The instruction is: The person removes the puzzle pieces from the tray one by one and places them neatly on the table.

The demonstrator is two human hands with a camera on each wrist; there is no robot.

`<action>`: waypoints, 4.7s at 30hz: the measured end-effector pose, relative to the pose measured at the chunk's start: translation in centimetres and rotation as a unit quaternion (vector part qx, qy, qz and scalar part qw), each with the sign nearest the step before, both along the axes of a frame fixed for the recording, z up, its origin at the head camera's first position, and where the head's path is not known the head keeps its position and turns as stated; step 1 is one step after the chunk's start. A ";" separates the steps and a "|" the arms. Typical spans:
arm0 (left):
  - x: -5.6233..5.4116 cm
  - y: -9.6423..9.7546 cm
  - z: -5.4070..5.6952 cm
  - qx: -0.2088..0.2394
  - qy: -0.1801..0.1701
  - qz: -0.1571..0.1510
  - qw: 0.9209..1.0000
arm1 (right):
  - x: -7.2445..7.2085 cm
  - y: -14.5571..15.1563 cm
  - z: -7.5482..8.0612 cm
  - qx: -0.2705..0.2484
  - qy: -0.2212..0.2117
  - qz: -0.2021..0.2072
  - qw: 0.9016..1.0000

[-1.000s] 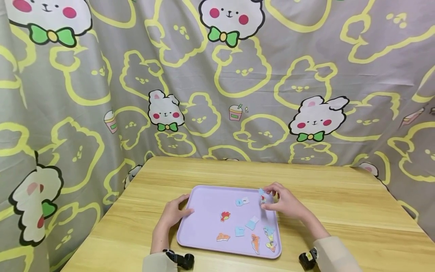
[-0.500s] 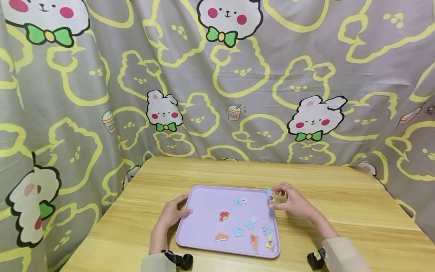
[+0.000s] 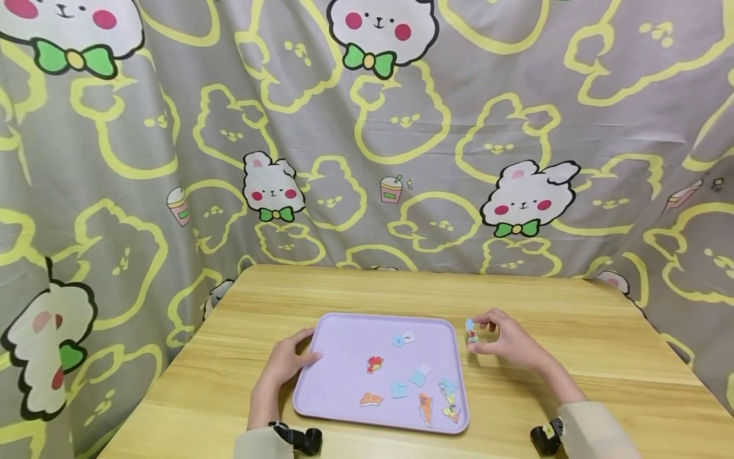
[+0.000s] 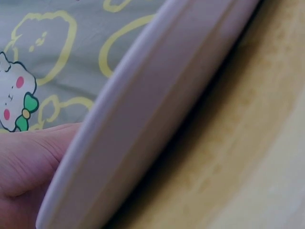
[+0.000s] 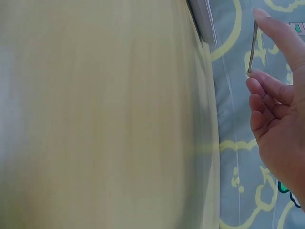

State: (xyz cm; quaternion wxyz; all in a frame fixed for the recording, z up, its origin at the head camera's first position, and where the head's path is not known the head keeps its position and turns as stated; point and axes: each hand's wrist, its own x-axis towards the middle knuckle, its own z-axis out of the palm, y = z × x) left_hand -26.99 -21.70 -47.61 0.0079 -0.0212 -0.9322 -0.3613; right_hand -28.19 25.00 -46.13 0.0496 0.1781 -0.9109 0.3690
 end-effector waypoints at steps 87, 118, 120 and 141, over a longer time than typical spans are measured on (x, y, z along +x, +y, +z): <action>-0.2 0.1 0.0 0.002 0.005 0.000 1.000 | 4.8 -4.7 1.2 0.148 0.052 0.178 0.971; -0.1 0.0 -0.1 0.003 -0.006 0.000 1.000 | 5.9 -5.9 1.0 0.242 0.140 0.205 0.938; -0.1 0.0 -0.1 0.004 -0.005 0.000 1.000 | 5.9 -5.9 1.0 0.235 0.140 0.201 0.941; 0.2 0.2 0.0 0.003 -0.007 0.009 1.000 | 5.0 -5.7 0.7 0.041 0.104 0.175 0.978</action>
